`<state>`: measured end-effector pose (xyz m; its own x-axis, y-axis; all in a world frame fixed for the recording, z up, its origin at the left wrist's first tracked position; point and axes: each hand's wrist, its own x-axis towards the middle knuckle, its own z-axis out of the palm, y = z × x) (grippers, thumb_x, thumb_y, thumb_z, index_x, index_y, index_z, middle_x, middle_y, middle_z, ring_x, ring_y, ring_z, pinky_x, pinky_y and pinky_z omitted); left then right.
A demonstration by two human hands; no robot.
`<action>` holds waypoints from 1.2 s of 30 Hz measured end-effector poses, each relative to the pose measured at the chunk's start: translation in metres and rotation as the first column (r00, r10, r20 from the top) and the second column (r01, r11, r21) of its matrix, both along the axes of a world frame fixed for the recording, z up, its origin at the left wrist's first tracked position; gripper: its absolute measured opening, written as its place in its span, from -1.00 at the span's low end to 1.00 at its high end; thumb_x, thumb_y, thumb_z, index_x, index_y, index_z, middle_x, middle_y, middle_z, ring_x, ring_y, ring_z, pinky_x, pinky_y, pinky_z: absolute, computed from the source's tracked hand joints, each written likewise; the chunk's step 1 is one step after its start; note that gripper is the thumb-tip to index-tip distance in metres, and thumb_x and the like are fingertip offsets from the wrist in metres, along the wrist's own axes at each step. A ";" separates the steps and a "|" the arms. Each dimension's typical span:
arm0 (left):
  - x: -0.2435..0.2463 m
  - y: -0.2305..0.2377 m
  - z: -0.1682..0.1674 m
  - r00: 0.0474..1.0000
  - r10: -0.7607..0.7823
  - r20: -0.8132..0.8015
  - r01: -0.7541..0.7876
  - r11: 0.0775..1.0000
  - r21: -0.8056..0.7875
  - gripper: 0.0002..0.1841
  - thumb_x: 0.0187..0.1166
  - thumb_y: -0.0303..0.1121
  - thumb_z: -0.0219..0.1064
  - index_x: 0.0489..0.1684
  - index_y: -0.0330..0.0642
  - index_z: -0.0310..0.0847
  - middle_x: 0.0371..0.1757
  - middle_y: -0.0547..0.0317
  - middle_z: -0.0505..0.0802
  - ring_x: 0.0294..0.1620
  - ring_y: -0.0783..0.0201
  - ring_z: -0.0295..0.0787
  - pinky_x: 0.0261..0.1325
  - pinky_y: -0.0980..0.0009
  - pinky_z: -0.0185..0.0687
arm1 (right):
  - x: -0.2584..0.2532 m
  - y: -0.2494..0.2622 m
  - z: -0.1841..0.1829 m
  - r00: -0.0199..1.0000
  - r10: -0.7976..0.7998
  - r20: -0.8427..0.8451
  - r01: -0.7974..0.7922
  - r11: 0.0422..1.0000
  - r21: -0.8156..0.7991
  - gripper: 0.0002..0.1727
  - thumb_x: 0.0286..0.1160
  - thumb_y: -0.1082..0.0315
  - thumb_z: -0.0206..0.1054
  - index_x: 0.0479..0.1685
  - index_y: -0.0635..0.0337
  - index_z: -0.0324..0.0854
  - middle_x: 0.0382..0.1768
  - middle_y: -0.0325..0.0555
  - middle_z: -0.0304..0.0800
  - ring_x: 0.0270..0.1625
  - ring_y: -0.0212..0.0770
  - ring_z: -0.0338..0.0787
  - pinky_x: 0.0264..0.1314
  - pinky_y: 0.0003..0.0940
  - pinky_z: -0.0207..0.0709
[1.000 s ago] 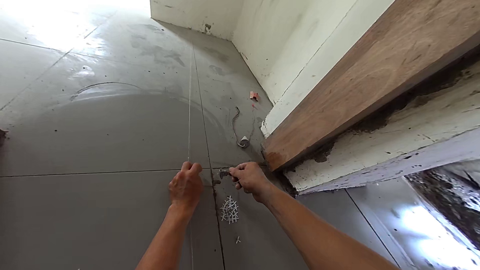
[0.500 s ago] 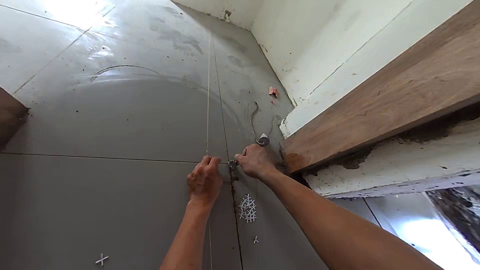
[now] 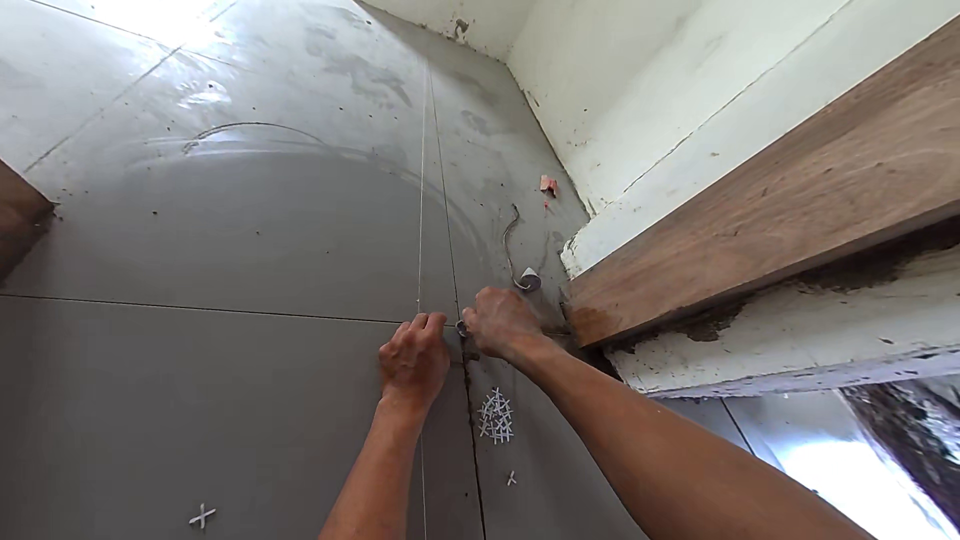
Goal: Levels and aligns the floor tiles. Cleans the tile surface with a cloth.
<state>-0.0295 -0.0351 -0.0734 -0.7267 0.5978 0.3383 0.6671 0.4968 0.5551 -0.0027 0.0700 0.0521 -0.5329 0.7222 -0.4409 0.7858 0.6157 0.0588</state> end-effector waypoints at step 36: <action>0.000 0.000 0.000 1.000 -0.007 -0.005 0.007 1.000 -0.003 -0.77 0.53 -0.41 0.35 0.03 0.07 0.85 -0.10 0.18 0.91 -0.17 0.08 0.88 -0.33 0.10 0.74 | -0.001 0.009 -0.003 0.992 0.122 0.043 -0.120 0.991 -0.063 -0.68 0.68 0.08 0.27 -0.20 0.16 0.72 -0.17 0.05 0.82 -0.01 0.04 0.86 -0.02 0.10 0.71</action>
